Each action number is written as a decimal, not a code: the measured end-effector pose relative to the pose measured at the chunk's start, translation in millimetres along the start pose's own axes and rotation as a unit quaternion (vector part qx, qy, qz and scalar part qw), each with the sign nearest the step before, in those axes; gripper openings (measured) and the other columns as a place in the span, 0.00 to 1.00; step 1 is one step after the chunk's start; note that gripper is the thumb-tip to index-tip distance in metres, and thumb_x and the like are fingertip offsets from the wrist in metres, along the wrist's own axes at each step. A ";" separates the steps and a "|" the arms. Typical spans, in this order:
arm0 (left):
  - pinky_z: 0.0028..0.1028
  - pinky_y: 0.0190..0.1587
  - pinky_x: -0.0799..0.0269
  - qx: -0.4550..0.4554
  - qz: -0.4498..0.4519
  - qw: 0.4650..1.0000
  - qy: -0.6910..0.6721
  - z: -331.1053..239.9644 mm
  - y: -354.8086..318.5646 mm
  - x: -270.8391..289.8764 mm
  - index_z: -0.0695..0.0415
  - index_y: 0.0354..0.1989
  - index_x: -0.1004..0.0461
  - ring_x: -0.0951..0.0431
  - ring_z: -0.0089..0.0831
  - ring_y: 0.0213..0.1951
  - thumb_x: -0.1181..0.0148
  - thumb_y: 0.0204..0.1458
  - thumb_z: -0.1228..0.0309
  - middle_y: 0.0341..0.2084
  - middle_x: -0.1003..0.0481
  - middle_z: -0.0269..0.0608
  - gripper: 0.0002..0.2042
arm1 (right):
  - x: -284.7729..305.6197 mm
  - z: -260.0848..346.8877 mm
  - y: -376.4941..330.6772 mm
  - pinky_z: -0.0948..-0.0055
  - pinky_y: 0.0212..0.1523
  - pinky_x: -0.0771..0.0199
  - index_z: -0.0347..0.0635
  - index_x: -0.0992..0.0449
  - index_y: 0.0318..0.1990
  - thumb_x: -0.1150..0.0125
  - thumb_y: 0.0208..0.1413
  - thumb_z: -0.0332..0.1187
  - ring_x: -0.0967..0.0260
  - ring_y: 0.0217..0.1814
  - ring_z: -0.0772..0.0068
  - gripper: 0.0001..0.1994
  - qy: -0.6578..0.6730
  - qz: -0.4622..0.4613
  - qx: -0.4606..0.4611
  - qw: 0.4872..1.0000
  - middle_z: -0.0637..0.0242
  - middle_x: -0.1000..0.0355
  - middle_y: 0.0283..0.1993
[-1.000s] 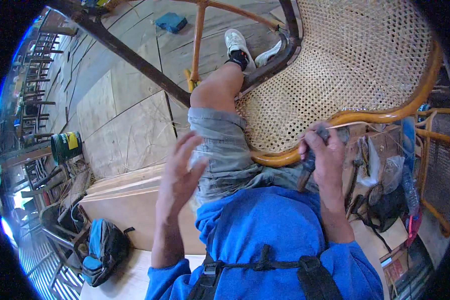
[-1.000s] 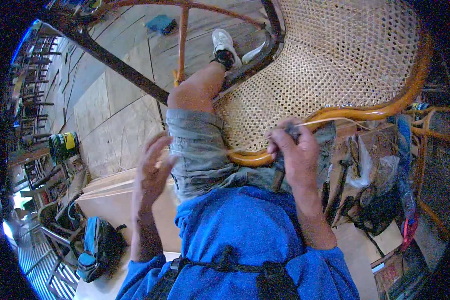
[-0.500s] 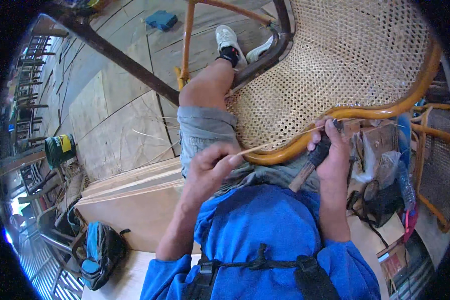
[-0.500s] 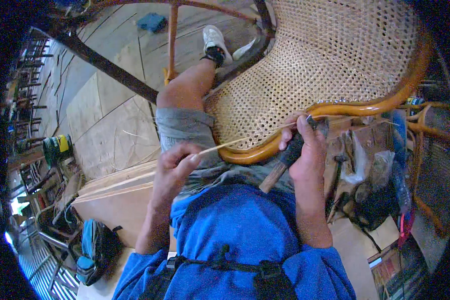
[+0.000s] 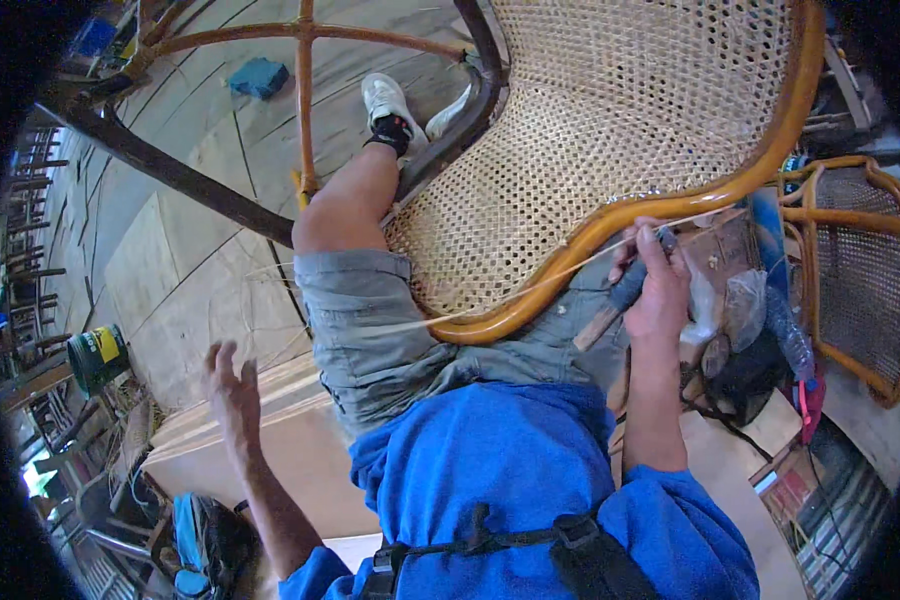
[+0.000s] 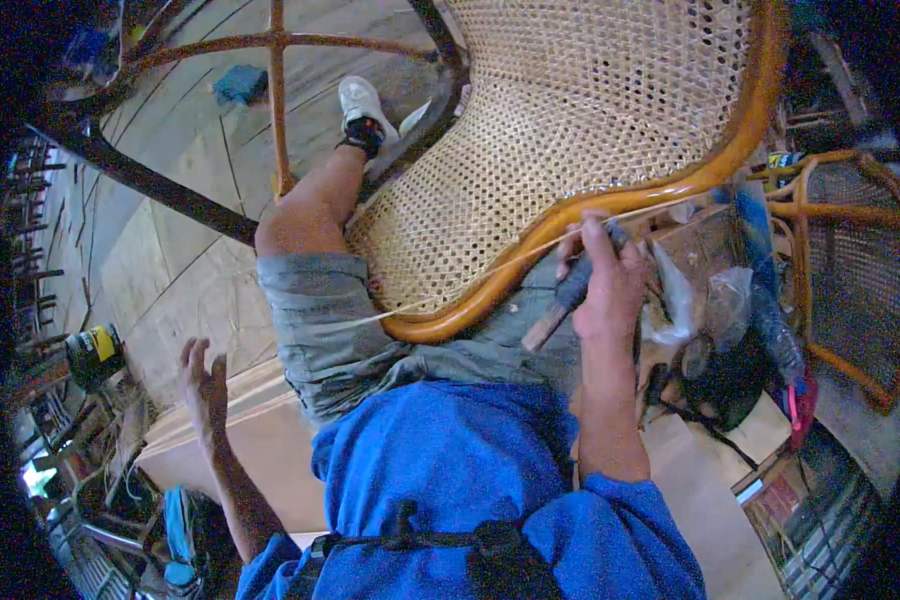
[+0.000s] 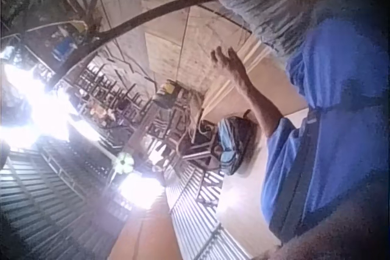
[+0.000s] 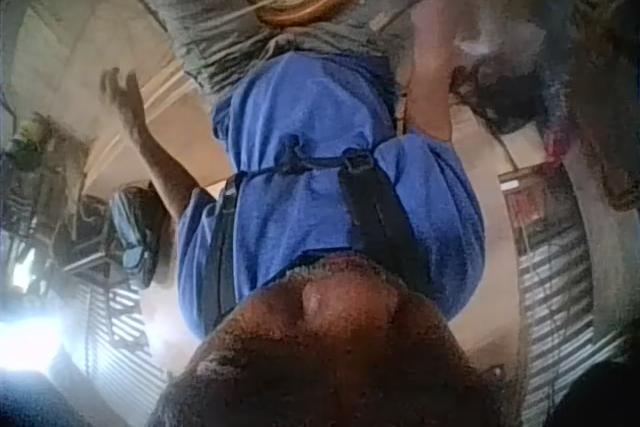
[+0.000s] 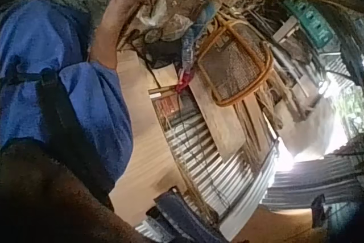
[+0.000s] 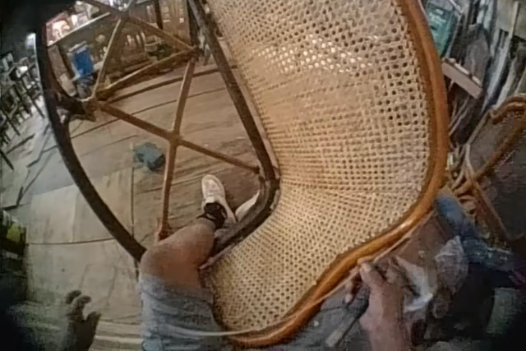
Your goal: The person weaves a thin cane strip into the seat of a rattan chair. They thread the cane through the existing weave and use a hammer to tap the strip flush against the frame to secure it.
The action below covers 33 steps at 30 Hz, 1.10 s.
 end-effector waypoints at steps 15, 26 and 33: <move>0.29 0.33 0.32 -0.135 0.339 0.880 -0.303 -247.9 -2.3 -96.0 0.63 0.32 0.28 0.26 0.32 0.29 0.47 0.51 0.70 0.24 0.27 0.46 0.08 | -11.7 9.8 -19.9 0.78 0.19 0.35 0.39 0.30 0.34 0.42 0.50 0.29 0.36 0.22 0.78 0.06 -0.041 -0.023 -0.008 0.999 0.65 0.31 0.26; 0.33 0.33 0.32 -0.030 0.212 0.973 -0.086 -129.1 4.5 -62.3 0.61 0.36 0.28 0.26 0.44 0.30 0.50 0.52 0.69 0.27 0.28 0.51 0.09 | 25.8 20.5 12.5 0.79 0.18 0.36 0.40 0.31 0.34 0.41 0.49 0.29 0.38 0.19 0.77 0.06 0.001 -0.023 0.075 0.997 0.65 0.32 0.24; 0.21 0.24 0.37 0.098 0.264 0.885 -0.372 -180.7 4.7 -65.4 0.59 0.35 0.31 0.35 0.18 0.21 0.53 0.55 0.69 0.20 0.32 0.32 0.07 | -13.2 -7.8 -40.3 0.74 0.19 0.35 0.41 0.34 0.34 0.49 0.56 0.40 0.39 0.18 0.75 0.11 0.066 0.071 -0.129 0.987 0.69 0.38 0.22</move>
Point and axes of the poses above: each hand's wrist, its own y-axis towards the middle knuckle, its own x-axis out of the back of the hand, z = x × y, the point moved 6 cm from there along y, towards the middle knuckle
